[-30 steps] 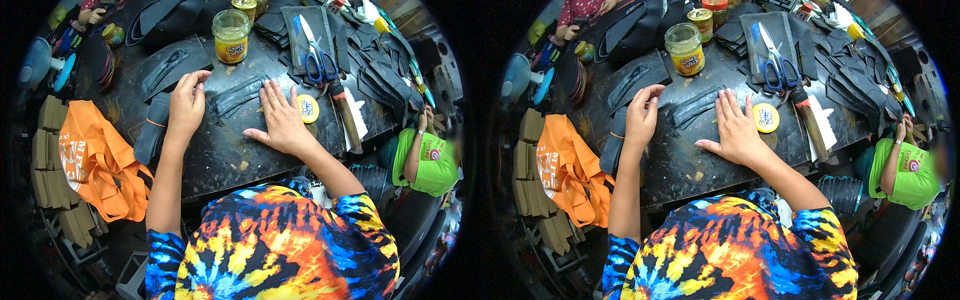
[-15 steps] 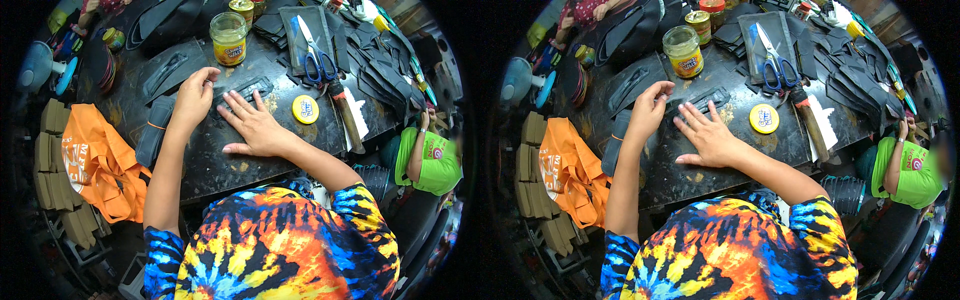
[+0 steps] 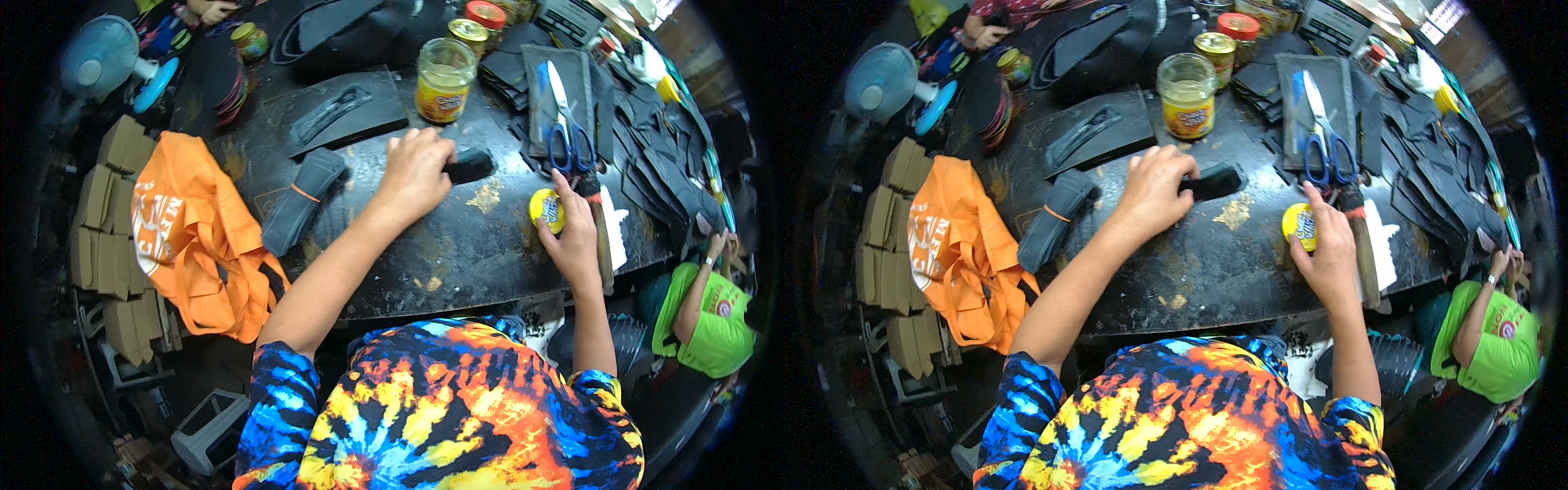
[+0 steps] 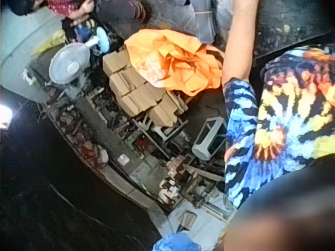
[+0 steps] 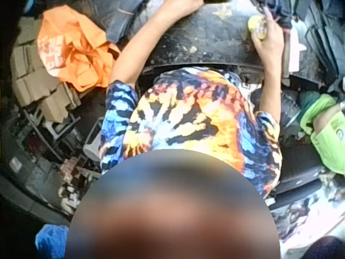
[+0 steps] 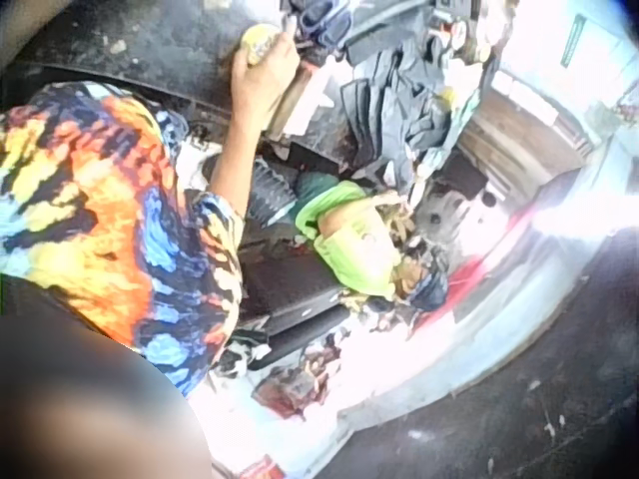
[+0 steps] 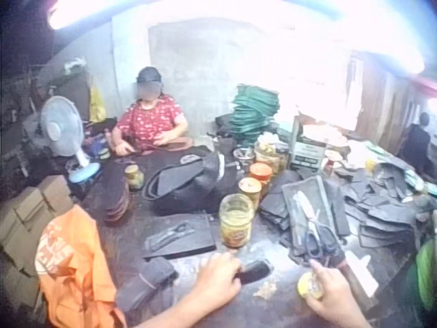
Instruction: The person uses shears to cut small rectangular pieces from a black rubber sheet, then stacks the cut pieces and secures them with a rubber band. The person also applies a substance from a jar onto the rubber pieces and rubs it in by hand.
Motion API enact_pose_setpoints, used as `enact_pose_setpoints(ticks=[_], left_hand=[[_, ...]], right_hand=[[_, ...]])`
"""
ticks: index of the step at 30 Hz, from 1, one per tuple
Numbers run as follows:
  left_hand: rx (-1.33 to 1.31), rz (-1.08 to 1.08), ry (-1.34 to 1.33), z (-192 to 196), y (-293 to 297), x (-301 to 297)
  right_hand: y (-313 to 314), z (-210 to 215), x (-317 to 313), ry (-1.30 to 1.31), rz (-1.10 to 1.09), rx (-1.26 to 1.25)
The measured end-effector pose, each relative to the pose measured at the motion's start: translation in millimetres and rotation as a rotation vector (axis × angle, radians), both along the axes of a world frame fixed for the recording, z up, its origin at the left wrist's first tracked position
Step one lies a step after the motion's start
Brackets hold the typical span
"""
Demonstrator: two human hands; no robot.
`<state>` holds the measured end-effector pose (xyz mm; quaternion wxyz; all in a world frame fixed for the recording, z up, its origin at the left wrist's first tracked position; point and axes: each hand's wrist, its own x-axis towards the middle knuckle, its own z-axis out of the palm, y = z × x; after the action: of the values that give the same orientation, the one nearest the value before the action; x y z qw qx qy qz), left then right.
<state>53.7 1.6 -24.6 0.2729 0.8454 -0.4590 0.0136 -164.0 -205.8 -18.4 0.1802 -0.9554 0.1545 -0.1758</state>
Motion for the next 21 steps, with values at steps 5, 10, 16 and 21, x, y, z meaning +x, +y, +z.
enact_pose_setpoints(ticks=[5, 10, 16, 21], left_hand=[[-0.267, -0.024, 0.329, 19, 20, 4], [-0.525, 0.155, 0.223, 30, 106, 102], [-0.186, 0.767, 0.178, -34, 210, 187], [0.132, 0.811, -0.13, -39, 195, 163]], right_hand=[[-4, 19, 19, -0.043, 0.096, -0.003], [-7, 51, 65, -0.159, 0.24, -0.039], [-10, 82, 157, -0.301, 0.385, -0.313], [-8, 75, 234, -0.018, 0.403, -0.489]])
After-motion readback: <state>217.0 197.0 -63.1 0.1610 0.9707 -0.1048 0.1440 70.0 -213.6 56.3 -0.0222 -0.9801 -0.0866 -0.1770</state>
